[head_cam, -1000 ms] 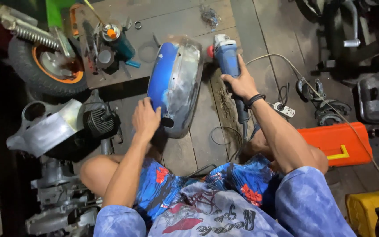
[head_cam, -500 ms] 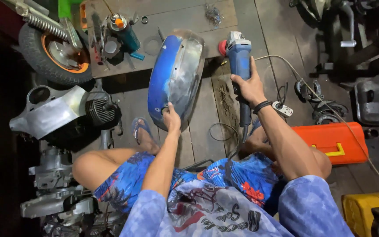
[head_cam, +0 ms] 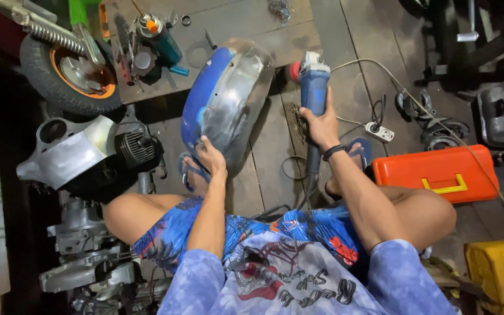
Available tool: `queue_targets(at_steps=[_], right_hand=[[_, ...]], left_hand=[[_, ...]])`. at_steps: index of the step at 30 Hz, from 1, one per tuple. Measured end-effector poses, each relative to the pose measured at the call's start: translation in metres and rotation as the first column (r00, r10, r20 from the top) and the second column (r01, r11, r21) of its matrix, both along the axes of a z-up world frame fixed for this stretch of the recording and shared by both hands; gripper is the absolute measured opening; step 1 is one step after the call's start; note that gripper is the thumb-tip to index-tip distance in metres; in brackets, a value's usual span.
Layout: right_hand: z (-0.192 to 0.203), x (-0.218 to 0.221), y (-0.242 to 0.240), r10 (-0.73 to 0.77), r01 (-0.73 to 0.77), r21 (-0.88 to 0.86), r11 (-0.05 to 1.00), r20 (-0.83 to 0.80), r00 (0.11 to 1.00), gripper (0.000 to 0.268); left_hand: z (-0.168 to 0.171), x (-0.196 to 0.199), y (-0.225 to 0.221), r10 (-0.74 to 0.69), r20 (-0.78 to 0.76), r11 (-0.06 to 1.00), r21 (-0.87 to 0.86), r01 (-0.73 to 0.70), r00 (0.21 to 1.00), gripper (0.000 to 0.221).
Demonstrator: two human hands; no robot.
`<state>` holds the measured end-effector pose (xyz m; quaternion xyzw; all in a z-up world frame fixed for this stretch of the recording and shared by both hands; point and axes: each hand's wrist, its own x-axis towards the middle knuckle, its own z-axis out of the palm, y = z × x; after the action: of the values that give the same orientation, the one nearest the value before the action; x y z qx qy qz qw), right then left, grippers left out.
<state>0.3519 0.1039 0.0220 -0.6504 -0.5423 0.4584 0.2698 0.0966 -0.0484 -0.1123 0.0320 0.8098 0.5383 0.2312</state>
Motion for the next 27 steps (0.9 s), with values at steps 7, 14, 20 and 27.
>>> queue_targets(at_steps=[7,14,20,27], right_hand=[[0.007,-0.016,-0.026,-0.016,0.016,-0.016,1.000,-0.005,1.000,0.096],[-0.009,-0.027,-0.014,0.045,-0.045,-0.019,0.999,-0.033,0.998,0.097],[-0.009,-0.033,-0.014,0.054,-0.054,-0.002,0.999,-0.054,0.997,0.096],[-0.004,-0.039,-0.007,0.061,-0.060,0.008,0.998,-0.059,0.996,0.096]], left_hand=[[0.038,-0.004,0.004,-0.005,-0.087,0.996,-0.093,-0.003,0.996,0.058],[0.042,-0.007,0.009,-0.014,-0.211,0.992,-0.125,-0.013,0.977,0.056],[0.035,-0.003,0.008,-0.044,-0.200,0.987,-0.160,0.012,0.979,0.060],[0.031,-0.003,0.008,-0.036,-0.184,0.988,-0.157,0.007,0.982,0.069]])
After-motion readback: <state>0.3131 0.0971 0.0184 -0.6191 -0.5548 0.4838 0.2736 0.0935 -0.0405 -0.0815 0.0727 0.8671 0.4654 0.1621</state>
